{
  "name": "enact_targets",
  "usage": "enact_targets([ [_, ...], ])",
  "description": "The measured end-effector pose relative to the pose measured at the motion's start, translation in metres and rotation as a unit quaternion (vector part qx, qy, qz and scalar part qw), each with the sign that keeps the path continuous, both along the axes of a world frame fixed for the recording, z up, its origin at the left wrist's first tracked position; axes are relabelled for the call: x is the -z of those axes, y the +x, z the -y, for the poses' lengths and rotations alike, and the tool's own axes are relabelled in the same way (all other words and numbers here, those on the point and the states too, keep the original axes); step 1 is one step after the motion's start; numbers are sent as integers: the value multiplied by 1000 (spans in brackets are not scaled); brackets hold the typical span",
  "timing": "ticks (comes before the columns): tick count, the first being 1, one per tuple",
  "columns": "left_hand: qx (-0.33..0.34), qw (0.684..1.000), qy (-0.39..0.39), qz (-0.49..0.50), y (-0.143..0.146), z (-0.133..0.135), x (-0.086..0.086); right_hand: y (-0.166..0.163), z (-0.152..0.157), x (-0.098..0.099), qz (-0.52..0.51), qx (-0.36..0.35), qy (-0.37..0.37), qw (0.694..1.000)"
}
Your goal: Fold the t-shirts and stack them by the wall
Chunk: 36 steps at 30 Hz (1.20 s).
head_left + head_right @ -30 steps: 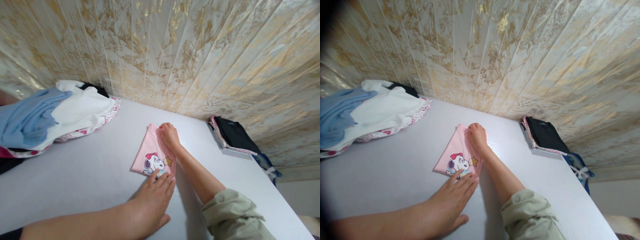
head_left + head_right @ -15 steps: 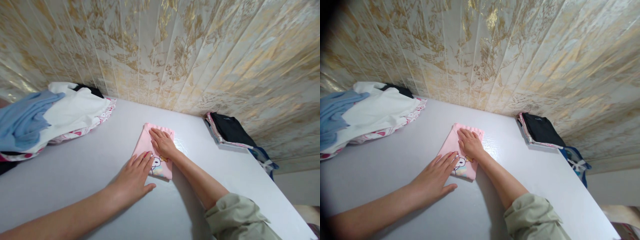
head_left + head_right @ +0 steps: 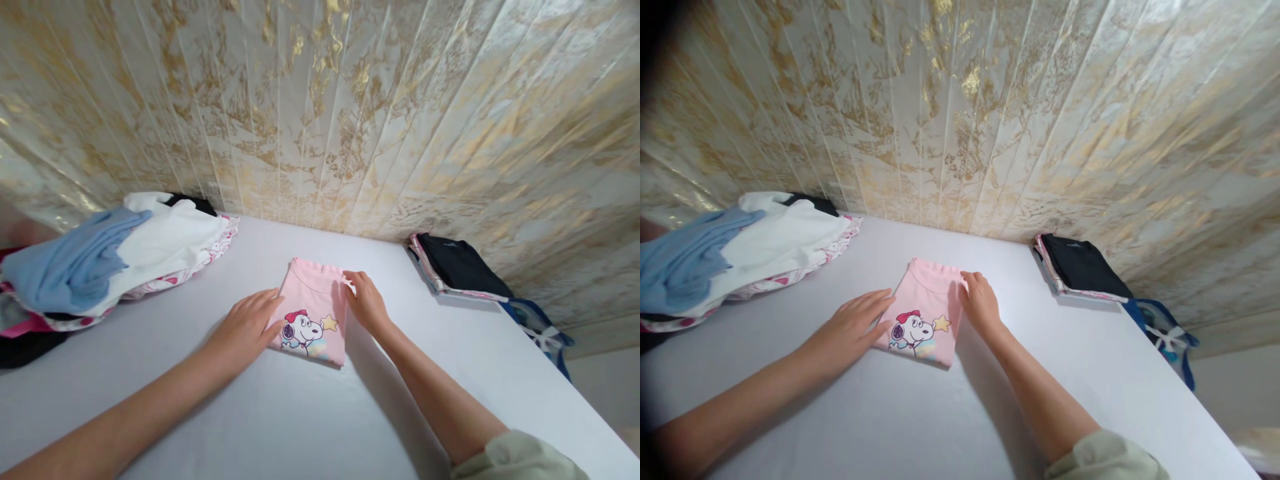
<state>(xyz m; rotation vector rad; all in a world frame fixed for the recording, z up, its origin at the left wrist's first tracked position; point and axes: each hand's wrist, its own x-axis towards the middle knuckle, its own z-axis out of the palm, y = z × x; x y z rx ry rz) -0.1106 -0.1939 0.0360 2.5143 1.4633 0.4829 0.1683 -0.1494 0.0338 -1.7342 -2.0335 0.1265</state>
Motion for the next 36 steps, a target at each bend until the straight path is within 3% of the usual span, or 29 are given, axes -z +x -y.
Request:
enact_targets([
  [4,37,999,-2,-20,18,-27,11,7,31,5,44,-26,-31,998],
  [8,26,998,-21,-58,37,-30,28,2,43,16,42,-56,-32,997],
  [10,14,998,-22,-61,41,-28,25,8,33,15,-12,-49,-46,998],
  [14,0,1000,17,12,64,-41,-2,28,-8,9,-156,40,-81,984],
  [17,0,994,-35,102,101,-66,-16,33,-30,11,-170,88,-81,978],
  [23,-55,983,-130,113,165,-119,5,27,-29,26,-115,100,-33,988],
  [29,-117,977,-145,103,178,-123,10,32,-32,27,-147,89,-36,984],
  [36,-112,973,-91,183,174,-111,19,32,-38,29,-235,58,-37,969],
])
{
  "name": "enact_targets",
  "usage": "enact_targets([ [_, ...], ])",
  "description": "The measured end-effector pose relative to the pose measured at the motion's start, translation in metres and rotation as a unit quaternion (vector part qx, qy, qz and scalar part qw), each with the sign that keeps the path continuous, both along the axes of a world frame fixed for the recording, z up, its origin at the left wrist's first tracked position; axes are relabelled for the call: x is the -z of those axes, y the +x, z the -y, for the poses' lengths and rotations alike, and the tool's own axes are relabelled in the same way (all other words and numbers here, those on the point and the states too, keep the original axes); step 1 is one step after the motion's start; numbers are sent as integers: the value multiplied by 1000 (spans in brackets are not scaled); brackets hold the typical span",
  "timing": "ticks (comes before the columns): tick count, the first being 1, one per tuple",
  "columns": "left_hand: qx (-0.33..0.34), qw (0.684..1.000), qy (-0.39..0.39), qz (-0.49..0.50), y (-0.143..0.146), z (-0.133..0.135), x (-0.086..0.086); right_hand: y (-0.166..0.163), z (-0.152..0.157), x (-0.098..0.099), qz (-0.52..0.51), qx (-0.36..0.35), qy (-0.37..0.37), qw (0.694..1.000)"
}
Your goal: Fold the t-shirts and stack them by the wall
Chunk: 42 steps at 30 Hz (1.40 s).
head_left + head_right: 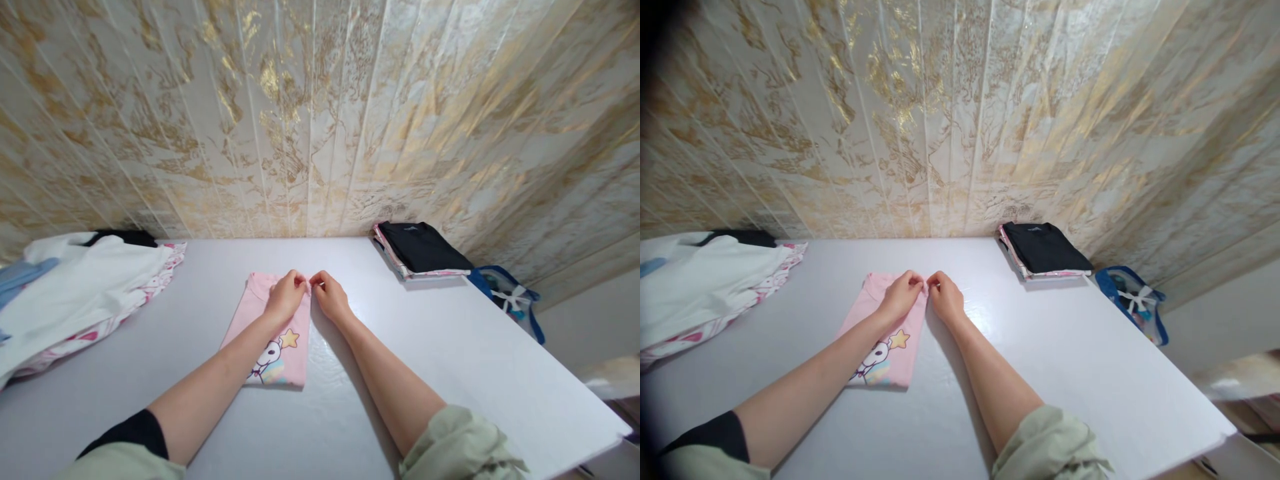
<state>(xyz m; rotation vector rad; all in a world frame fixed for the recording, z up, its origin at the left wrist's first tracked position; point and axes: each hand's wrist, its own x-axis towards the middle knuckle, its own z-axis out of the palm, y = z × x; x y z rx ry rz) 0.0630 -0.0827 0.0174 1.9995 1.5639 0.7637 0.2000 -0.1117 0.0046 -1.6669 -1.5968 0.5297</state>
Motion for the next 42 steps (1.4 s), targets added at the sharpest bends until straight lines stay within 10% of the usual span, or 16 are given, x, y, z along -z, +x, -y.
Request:
enact_targets([
  [20,63,993,89,38,-9,1,14,-1,-2,7,-88,-62,73,991],
  [42,66,985,-10,162,-7,11,0,-2,2,3,-93,-67,45,992],
])
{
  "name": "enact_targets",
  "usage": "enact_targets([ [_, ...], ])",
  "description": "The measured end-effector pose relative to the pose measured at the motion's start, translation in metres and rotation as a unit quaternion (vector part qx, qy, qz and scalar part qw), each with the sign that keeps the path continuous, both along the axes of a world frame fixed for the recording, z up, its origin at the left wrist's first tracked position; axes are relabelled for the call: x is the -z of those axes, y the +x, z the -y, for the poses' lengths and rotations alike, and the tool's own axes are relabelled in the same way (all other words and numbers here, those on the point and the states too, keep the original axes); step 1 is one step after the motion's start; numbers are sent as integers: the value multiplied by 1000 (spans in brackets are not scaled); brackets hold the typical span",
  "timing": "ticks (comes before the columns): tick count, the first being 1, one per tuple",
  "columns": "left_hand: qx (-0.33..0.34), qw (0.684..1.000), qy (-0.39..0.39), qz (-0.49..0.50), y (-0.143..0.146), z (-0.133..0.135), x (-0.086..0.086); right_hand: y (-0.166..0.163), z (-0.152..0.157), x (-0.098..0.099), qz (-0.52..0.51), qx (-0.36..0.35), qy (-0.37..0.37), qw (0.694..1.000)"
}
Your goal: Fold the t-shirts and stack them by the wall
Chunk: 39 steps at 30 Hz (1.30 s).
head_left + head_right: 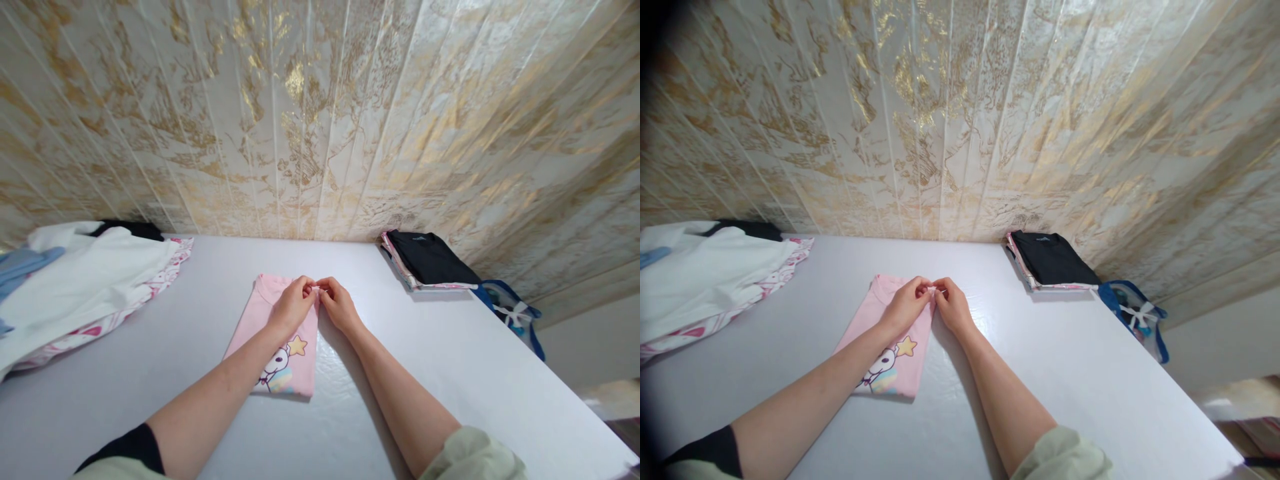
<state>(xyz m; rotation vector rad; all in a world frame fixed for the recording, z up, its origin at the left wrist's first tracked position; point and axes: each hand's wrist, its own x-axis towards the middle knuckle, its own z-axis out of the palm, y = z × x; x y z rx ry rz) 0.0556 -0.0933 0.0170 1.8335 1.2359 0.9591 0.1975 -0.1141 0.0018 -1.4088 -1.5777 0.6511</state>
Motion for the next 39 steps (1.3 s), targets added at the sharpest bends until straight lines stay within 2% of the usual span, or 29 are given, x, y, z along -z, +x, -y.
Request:
enact_targets([
  [8,-4,998,28,-62,-2,-1,7,0,0,3,-17,1,9,1000],
  [14,-21,997,3,-67,-1,-2,10,1,-1,3,-16,7,9,1000],
  [25,25,994,43,-94,-4,-5,13,1,-1,4,-15,2,10,1000],
  [34,35,999,6,-7,-5,-14,18,-5,7,-8,32,10,-5,999],
  [39,42,999,10,23,-4,-16,20,-5,8,-7,38,-6,-20,999],
])
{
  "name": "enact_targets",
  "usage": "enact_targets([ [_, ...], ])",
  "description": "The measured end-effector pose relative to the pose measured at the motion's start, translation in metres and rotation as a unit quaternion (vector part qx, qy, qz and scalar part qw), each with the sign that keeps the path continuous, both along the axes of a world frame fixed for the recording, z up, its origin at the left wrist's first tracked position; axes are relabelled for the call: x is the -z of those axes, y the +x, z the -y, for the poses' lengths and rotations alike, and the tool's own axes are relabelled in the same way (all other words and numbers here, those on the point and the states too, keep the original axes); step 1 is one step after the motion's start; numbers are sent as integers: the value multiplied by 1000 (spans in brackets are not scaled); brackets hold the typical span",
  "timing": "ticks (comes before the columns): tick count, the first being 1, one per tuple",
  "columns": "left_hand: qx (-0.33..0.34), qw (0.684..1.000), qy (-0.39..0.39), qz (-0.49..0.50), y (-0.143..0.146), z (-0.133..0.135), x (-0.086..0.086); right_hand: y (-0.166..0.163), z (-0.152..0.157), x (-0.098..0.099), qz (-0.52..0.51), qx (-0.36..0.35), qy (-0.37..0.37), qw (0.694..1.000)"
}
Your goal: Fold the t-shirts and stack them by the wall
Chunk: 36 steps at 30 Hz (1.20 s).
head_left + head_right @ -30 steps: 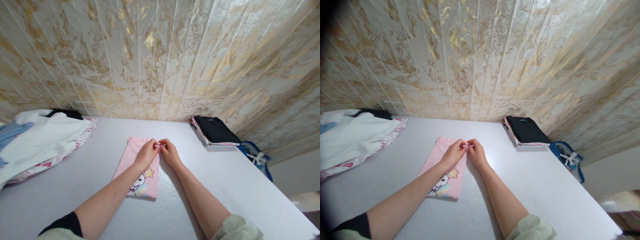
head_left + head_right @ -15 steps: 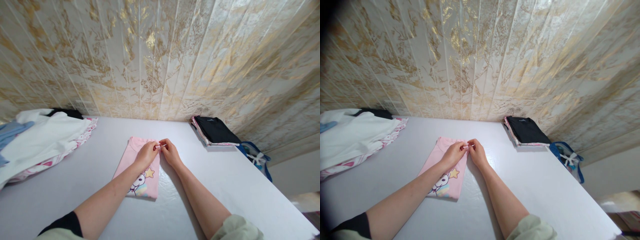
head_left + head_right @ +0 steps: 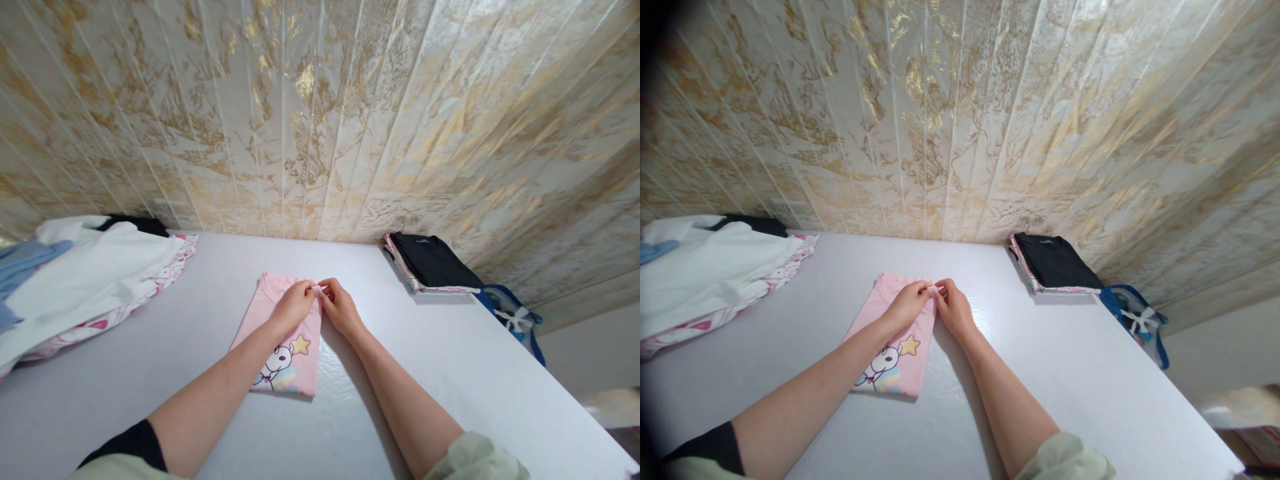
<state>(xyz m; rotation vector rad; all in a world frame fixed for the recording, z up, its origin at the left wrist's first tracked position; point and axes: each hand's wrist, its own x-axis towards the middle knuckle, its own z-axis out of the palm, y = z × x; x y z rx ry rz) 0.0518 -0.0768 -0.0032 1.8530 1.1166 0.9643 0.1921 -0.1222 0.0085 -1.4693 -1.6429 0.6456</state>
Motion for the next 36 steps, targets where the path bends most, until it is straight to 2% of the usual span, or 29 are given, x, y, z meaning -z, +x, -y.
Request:
enact_targets([
  [6,-13,1000,-22,9,0,0,0,0,-2,4,-24,2,4,1000],
  [11,-1,1000,-17,8,-2,3,-1,-2,-1,0,19,46,-15,999],
  [15,-21,999,-16,-33,-2,7,-3,-4,0,-1,54,68,-17,996],
  [19,-36,997,-3,-68,-1,12,-8,-8,2,-4,122,112,-39,985],
  [22,-58,994,8,-92,-2,16,-13,-12,2,-5,206,153,-51,965],
  [26,-63,990,18,-125,0,21,-15,-16,3,-5,289,173,-48,940],
  [28,-59,990,21,-129,3,22,-14,-17,4,-6,309,165,-36,936],
  [32,-35,989,29,-138,4,20,-18,-18,8,-7,337,94,6,937],
  [34,-30,989,37,-142,-7,18,-25,-16,10,-6,335,85,10,938],
  [36,-50,986,48,-153,-30,16,-33,-13,12,-5,321,84,9,943],
])
